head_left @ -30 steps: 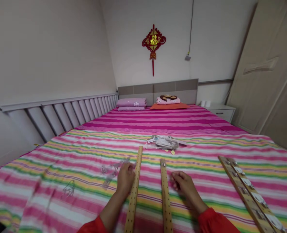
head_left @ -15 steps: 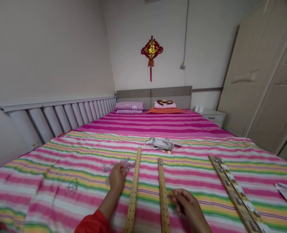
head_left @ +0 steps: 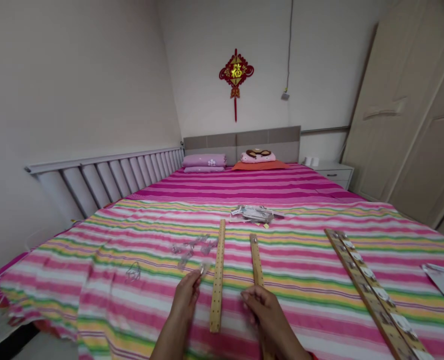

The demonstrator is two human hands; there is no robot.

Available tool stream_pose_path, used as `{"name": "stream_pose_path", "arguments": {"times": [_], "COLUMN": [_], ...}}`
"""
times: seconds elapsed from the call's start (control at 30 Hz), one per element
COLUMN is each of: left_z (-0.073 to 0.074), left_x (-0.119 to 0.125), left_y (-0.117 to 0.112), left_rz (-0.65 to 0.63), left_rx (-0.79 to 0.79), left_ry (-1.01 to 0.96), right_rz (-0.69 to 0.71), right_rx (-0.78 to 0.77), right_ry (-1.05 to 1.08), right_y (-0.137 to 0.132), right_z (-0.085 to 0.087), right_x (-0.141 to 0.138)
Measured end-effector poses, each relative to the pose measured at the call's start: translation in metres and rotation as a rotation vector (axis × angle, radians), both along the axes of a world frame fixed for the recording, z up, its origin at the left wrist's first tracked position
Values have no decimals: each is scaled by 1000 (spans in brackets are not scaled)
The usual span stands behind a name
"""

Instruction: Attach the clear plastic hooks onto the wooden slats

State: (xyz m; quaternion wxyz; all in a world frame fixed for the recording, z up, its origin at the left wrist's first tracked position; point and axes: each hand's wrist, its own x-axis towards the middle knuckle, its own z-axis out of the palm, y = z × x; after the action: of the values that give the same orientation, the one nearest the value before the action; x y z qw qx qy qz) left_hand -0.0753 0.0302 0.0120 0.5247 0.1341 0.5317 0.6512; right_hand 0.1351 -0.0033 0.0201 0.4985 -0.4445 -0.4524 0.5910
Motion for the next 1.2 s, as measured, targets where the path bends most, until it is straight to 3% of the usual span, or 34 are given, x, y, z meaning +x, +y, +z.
{"name": "stream_pose_path", "arguments": {"times": [0.2,0.33,0.5,0.7,0.87,1.03,1.2], "left_z": [17,24,25,20,14,4,10], "left_x": [14,36,75,113,122,111,109], "left_y": [-31,-45,-60,-75,-78,-63,-47], "left_rz": [-141,-183,-137,-207,-307,-333,-415], "left_rx": [48,-13,-1,60,80,71,165], "left_ry": [-143,-277,-388,-401,-276,82,282], "right_rz": [3,-9,-61,-146,-173,-171,-119], "right_rx": [48,45,52,91,67,50,14], "right_ry": [-46,-21,43,131,92,85,53], "right_y": [-7,-13,-20,-22,-26,-23,-18], "right_z": [12,14,10,6,14,12,4], "right_x": [-10,-10,-10,1,15,26,34]}}
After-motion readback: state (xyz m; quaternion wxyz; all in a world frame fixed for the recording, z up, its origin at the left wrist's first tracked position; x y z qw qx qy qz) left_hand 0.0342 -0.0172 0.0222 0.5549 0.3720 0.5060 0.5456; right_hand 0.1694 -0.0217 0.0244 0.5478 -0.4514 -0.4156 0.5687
